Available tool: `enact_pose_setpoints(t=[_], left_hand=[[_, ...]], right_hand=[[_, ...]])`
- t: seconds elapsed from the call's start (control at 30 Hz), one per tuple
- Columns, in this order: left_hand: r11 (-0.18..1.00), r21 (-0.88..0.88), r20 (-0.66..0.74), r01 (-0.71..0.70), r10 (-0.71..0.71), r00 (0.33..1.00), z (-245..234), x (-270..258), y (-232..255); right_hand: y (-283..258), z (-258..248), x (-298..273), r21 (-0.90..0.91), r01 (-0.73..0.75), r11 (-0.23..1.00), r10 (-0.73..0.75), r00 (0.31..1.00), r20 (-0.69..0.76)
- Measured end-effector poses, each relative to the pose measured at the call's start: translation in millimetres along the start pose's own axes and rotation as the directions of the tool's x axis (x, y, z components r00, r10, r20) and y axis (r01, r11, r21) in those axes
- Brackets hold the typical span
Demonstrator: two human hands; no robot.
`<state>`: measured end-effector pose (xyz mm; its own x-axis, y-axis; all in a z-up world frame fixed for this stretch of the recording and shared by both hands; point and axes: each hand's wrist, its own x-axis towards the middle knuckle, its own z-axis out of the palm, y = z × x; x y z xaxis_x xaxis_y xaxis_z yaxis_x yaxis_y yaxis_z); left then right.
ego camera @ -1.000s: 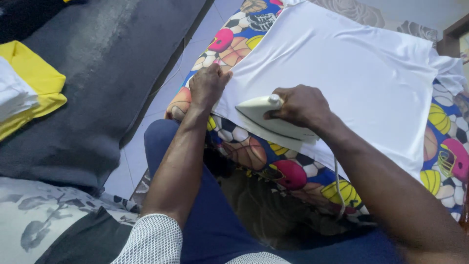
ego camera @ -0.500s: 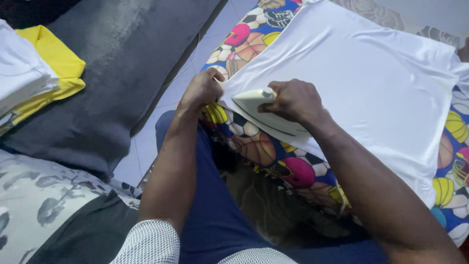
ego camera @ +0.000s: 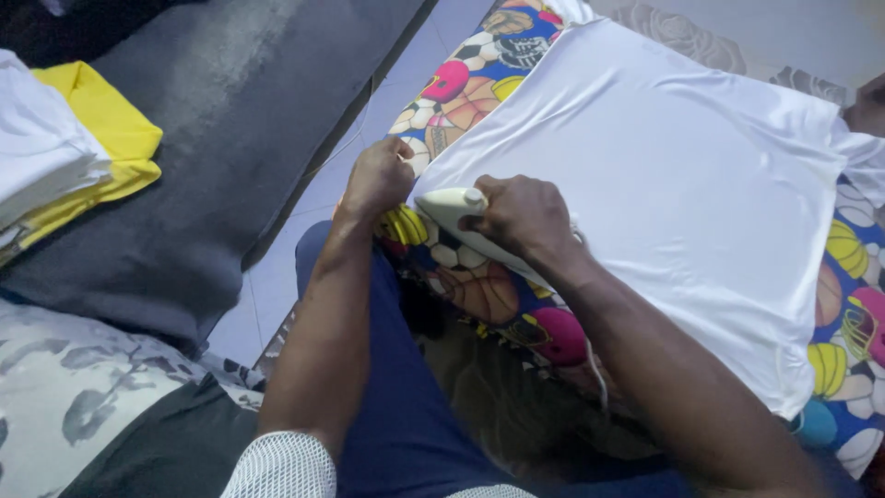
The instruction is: Iron a white t-shirt on a patterned ironing surface.
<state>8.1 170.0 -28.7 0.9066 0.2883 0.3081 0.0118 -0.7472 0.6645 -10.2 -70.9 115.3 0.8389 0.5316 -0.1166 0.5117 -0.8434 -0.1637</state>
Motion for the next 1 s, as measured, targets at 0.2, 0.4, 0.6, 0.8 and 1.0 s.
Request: enact_pose_setpoints(t=[0.2,0.4,0.6,0.8,1.0], left_hand=[[0.954,-0.002,0.118,0.3,-0.298,0.947,-12.8,-4.1,48.1],[0.947,0.068,0.224,0.315,-0.322,0.92,-12.1,0.6,39.4],[0.927,-0.039,0.301,0.373,-0.346,0.889,-15.1,1.3,19.3],[0.947,0.041,-0.044,0.317,-0.316,0.948,-14.7,6.2,19.3],[0.962,-0.265,-0.263,-0.063,-0.009,0.965,21.0,10.6,73.6]], right_hand=[[31.0,-7.6,27.8,0.0,-0.001,1.0,0.001,1.0,-0.016],[107.2,-27.3,106.7,-0.071,-0.232,0.97,0.223,0.967,-0.12],[82.4,-21.9,98.3,-0.017,-0.228,0.974,0.228,0.974,-0.011],[4.6,15.9,29.9,-0.04,0.088,0.995,-0.089,0.996,-0.012],[57.8,-3.1,47.2,0.058,-0.03,0.998,0.032,0.998,-0.047]])
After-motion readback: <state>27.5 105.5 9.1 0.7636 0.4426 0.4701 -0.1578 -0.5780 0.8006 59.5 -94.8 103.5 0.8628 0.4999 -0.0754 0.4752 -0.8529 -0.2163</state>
